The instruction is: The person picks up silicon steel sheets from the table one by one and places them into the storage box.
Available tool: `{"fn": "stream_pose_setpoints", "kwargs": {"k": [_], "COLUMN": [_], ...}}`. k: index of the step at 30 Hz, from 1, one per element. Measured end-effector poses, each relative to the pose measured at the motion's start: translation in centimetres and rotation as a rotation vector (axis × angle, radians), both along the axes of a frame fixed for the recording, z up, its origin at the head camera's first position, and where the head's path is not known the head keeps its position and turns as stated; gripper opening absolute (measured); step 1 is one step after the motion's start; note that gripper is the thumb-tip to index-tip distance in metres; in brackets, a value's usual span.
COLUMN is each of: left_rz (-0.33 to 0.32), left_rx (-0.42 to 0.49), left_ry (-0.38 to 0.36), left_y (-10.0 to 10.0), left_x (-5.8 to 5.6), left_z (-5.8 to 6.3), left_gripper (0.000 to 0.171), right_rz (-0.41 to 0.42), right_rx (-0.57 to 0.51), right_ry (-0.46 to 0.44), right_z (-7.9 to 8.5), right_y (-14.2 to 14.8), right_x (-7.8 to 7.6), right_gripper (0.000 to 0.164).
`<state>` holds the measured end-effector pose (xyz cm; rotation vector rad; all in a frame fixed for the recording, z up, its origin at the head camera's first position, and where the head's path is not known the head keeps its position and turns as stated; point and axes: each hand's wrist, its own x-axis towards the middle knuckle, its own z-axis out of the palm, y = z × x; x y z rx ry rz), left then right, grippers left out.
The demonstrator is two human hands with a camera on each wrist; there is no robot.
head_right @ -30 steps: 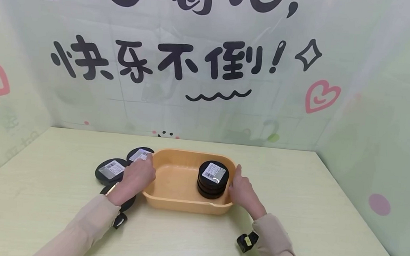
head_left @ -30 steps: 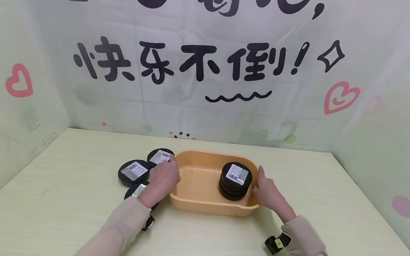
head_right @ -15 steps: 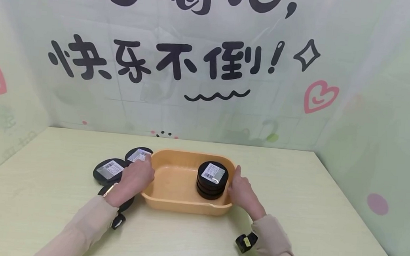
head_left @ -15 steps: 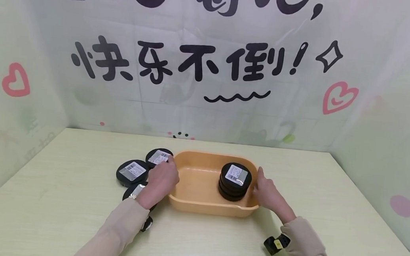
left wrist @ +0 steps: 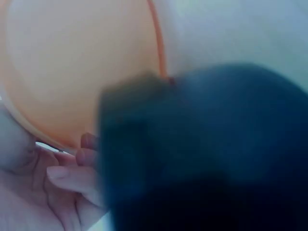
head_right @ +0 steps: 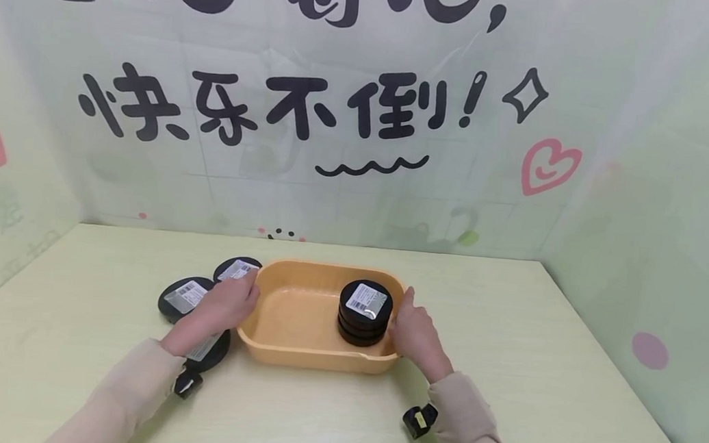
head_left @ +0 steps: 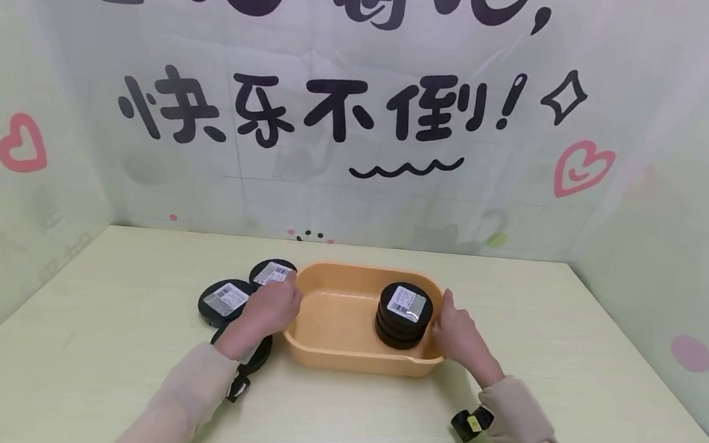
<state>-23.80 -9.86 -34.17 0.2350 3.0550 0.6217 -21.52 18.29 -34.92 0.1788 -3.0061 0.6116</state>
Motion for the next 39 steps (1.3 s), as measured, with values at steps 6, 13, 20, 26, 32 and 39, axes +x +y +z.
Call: {"fn": "stream_pose_setpoints", "kwargs": {"k": [6, 13, 20, 26, 32, 39], "left_rz": [0.002, 0.005, -0.053, -0.070, -0.100, -0.155], "left_rx": [-0.013, 0.000, 0.048, 0.077, 0.016, -0.027], "left_ry": [-0.024, -0.037, -0.013, 0.024, -0.023, -0.099], "left_y": [0.1, 0.1, -0.8, -2.9, -5.3, -6.8], "left_x": [-0.3, -0.2, -0.1, 0.3, 1.2, 3.0], "left_z": [-0.1, -0.1, -0.2, 0.1, 0.8, 1.1], "left_gripper": [0.031, 0.040, 0.043, 0.047, 0.060, 0.090], "right_rz": [-0.057, -0.076, -0.133, -0.140, -0.150, -0.151], "right_rx": [-0.024, -0.016, 0.027, 0.044, 0.054, 0.050], "right_ry": [-0.101, -0.094, -0.116, -0.120, -0.111, -0.098], "right_z": [0.3, -0.2, -0.2, -0.1, -0.2, -0.3], "right_y": [-0.3, -0.4, -0.4, -0.6, -0.5, -0.6], "right_x": [-0.5, -0.9, -1.1, -1.1, -0.9, -1.0], "right_gripper": [0.048, 0.062, 0.066, 0.063, 0.061, 0.061]}}
